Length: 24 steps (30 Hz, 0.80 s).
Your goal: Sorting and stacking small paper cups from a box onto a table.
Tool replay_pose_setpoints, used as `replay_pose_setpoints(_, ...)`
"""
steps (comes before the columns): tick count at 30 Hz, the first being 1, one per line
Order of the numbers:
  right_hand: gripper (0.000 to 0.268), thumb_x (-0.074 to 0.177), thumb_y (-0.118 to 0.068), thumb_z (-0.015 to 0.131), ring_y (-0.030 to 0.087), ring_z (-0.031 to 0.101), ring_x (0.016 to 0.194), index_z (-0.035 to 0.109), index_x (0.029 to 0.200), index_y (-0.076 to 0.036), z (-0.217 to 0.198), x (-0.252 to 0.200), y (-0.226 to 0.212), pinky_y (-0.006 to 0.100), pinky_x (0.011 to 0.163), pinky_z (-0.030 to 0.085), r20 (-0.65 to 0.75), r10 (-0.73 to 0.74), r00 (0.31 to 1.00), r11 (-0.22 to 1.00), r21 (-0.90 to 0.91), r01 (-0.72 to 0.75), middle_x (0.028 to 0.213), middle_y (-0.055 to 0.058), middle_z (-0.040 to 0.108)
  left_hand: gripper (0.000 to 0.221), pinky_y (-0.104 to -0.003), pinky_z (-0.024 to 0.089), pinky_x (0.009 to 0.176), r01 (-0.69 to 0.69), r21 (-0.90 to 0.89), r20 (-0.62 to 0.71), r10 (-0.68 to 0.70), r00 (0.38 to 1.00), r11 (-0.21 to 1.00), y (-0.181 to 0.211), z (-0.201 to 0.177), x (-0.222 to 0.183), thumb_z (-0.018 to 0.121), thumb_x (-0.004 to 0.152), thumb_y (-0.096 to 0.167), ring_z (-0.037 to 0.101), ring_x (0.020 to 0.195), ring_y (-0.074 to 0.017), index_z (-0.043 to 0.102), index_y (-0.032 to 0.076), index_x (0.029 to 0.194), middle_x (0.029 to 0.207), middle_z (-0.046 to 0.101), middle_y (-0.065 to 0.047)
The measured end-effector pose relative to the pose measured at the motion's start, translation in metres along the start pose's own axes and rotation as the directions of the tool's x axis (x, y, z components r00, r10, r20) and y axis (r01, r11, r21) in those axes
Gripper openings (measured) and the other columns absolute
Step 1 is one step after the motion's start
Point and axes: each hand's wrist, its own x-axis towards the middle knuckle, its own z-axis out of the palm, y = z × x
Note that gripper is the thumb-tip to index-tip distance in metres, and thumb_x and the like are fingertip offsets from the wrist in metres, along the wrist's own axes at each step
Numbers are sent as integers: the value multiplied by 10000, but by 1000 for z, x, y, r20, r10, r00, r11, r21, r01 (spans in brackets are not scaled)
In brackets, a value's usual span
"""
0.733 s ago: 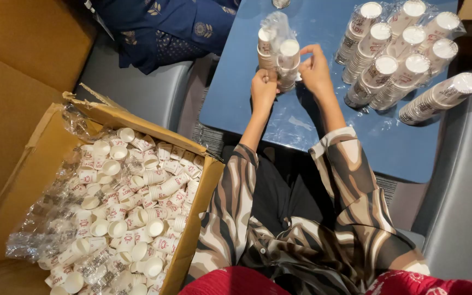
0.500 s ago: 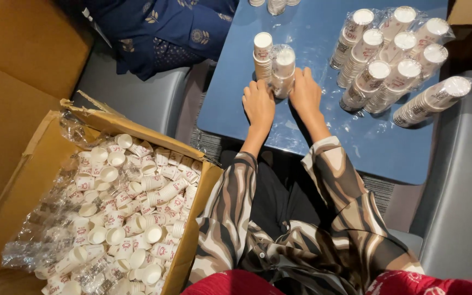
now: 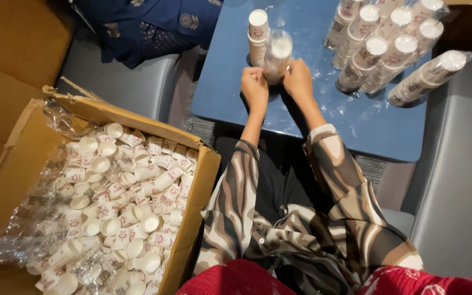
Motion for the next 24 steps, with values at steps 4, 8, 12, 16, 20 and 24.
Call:
replay_pose_setpoints(4, 156, 856, -121, 676, 490, 611, 999, 683, 951, 2, -12, -1, -26, 549, 835, 481, 30, 111, 993, 994, -24, -110, 1018, 266, 665, 170, -366, 576, 705, 280, -192, 52, -276, 960, 940, -26, 2, 13, 637, 989, 178, 732, 742, -210, 665, 12, 1008, 837, 753, -116)
replay_pose_setpoints(8, 190, 848, -147, 702, 489, 653, 954, 739, 963, -1, -19, -11, -37, 538, 797, 511, 76, 140, 987, 990, -2, -140, 968, 271, 701, 186, -358, 571, 705, 573, -496, 276, -508, 816, 652, -33, -8, 20, 639, 994, 174, 706, 794, -201, 663, 5, 1067, 914, 735, -110)
replay_pose_setpoints(12, 203, 857, -148, 707, 406, 714, 912, 742, 976, 13, -5, -11, -3, 471, 764, 552, 24, 66, 998, 987, 148, -68, 935, 230, 740, 204, -353, 569, 706, 721, -597, 478, -565, 672, 352, -37, -6, 16, 640, 997, 171, 688, 828, -195, 661, 0, 1106, 966, 724, -106)
replay_pose_setpoints(16, 201, 861, -145, 623, 180, 709, 811, 713, 1004, -37, -82, -34, -73, 299, 681, 552, 169, 12, 986, 779, 617, -115, 911, 81, 745, 251, -330, 546, 689, 790, -585, 672, -436, 599, 185, 6, -25, 19, 650, 1002, 187, 654, 843, -186, 666, 8, 1177, 1020, 706, -105)
replay_pose_setpoints(20, 166, 939, -116, 608, 52, 659, 882, 665, 1082, -55, -152, -46, -113, 201, 779, 542, 134, -406, 904, 544, 830, 121, 967, 1, 687, 342, -345, 606, 844, 749, -493, 793, -125, 596, 442, 113, -84, 22, 662, 978, 229, 686, 943, -158, 641, 15, 1243, 1067, 700, -66)
replay_pose_setpoints(24, 67, 1057, -60, 652, 79, 637, 955, 660, 1085, 0, -224, -49, -140, 249, 872, 522, 160, -477, 864, 593, 785, 181, 1020, 10, 671, 290, -298, 560, 941, 456, -547, 765, 200, 612, 702, 177, -125, 41, 729, 1041, 219, 672, 1029, -131, 676, -7, 1215, 1107, 701, -46)
